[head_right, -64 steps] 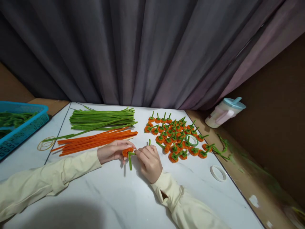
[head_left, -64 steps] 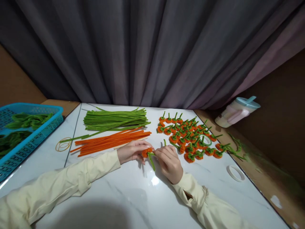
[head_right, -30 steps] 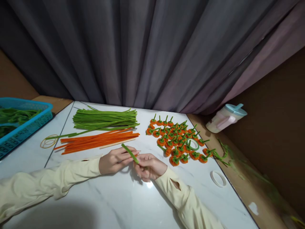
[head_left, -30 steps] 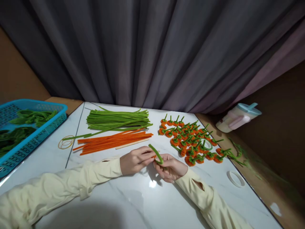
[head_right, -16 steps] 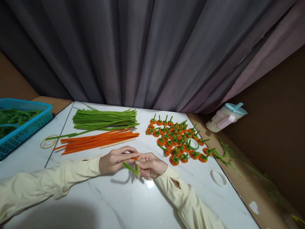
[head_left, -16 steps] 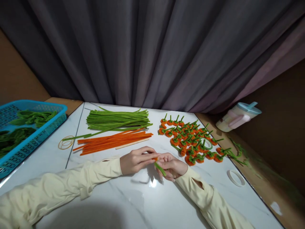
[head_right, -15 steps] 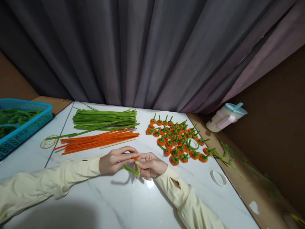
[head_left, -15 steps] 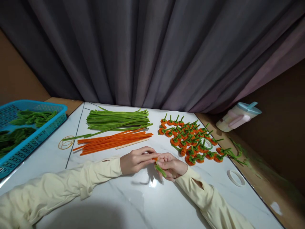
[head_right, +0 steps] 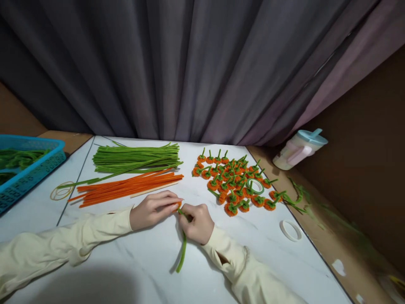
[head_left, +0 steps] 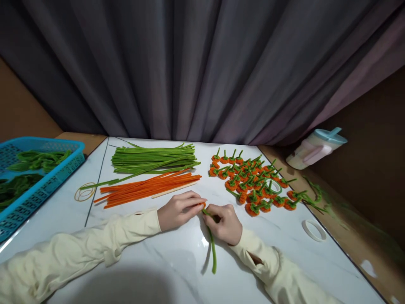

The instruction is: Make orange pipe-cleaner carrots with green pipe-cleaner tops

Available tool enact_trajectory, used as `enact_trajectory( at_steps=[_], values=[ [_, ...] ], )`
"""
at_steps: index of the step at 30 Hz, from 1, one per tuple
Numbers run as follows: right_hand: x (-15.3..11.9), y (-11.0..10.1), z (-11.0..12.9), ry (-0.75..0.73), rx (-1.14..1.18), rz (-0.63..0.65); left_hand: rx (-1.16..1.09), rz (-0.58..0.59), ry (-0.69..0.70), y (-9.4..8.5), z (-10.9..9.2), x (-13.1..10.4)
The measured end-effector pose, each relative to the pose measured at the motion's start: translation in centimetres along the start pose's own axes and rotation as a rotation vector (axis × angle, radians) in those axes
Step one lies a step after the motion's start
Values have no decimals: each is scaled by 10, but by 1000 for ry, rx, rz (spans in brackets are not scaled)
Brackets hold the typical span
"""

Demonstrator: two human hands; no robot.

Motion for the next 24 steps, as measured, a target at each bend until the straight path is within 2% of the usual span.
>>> enact_trajectory(
  at_steps=[2, 4, 7, 10, 13, 17, 21, 24],
  values=[
    [-6, 2, 15, -195, -252, -43, -56, 0, -89, 2, 8, 1],
    [-9, 2, 21, -277, -367, -85, -120, 3, -187, 4, 17, 2],
    [-6, -4, 18, -210, -278, -119, -190, 13, -281, 6, 27, 2],
    [-1, -7, 10, -95, -89, -93, -213, 36, -304, 8, 29, 2],
    [-1, -6, 5, -51, -5, -85, -246, 67, -326, 10, 30, 2],
    [-6, -9, 14, -172, -89, -154, -345, 111, -355, 15, 30, 0],
    [-11, -8, 28, -346, -174, -151, -517, 134, -417, 22, 33, -3],
    [-13, -8, 32, -419, -167, -150, -648, 174, -451, 28, 35, -6]
  ],
)
Point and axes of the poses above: each hand's wrist, its own x-axis towards the middle knuckle, its own y-axis out of the palm, z = x × y, the point moved 8 cm from there along x, towards the middle knuckle, and after that the axes turned 12 degrees about x, right-handed, at the moved point
